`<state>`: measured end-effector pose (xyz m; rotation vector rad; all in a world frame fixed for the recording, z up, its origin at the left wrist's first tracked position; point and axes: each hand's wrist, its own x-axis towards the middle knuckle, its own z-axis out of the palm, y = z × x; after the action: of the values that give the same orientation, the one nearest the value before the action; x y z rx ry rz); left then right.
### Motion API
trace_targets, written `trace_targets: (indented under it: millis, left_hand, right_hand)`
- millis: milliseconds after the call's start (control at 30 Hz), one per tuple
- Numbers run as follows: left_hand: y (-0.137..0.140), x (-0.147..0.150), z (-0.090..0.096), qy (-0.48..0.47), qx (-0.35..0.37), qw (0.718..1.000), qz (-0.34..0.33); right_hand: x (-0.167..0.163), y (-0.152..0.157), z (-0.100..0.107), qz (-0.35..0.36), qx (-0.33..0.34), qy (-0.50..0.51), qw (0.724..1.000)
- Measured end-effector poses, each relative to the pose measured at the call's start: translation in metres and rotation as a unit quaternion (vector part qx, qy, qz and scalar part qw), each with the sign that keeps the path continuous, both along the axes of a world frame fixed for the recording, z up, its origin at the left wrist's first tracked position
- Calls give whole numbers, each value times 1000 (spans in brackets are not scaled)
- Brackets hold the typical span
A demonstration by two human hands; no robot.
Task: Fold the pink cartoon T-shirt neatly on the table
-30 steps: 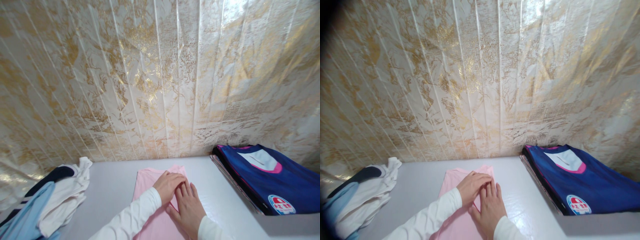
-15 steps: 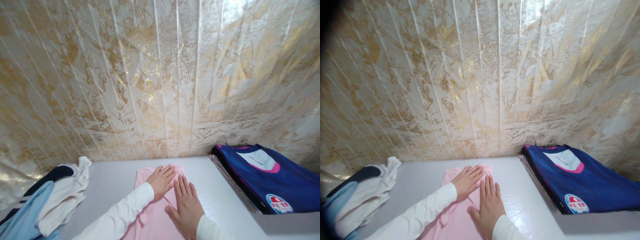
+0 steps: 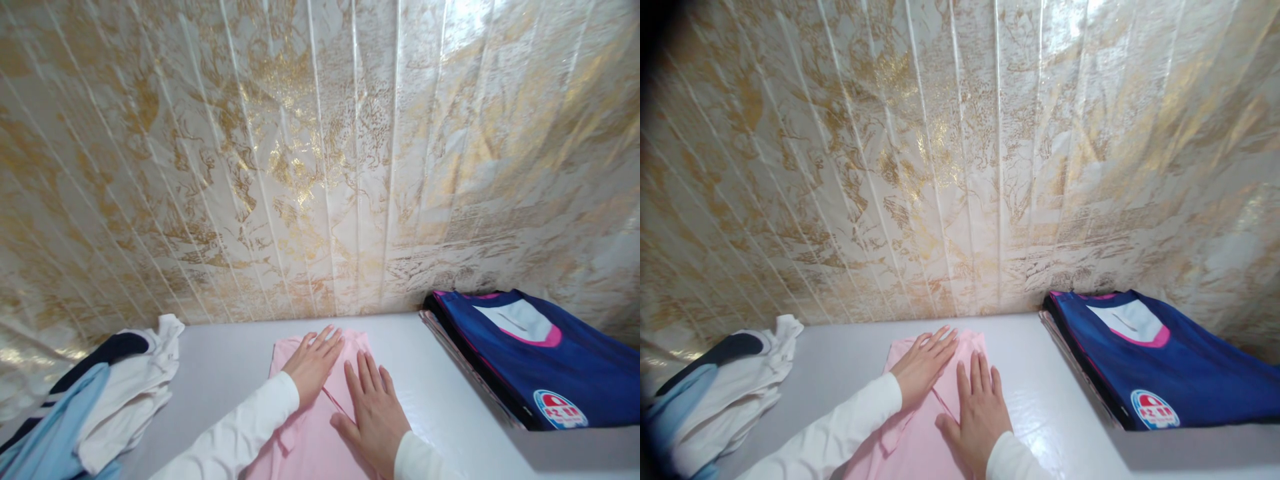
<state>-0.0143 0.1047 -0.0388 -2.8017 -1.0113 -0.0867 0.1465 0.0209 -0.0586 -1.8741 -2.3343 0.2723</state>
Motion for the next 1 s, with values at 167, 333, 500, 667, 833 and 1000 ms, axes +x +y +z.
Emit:
trace_targets:
  millis: [167,333,500,667,833,1000]
  left_hand:
    - [-13,3,7,-1,-28,999,-32]
    - [-17,3,8,-19,-36,999,21]
    - [-20,5,15,-59,-44,996,41]
    - [-4,18,23,-107,-67,992,9]
    - [32,30,20,-116,-108,987,-36]
    - [56,31,15,-124,-135,982,-39]
  right_hand:
    - [0,2,-3,0,3,-13,1000]
    - [0,2,-3,-1,-5,-16,1000]
    - [-1,-1,1,-3,-2,-9,1000]
    - [0,1,-4,-4,5,-5,1000]
    - [4,4,-16,3,28,9,1000]
    - [5,3,-11,43,26,18,999]
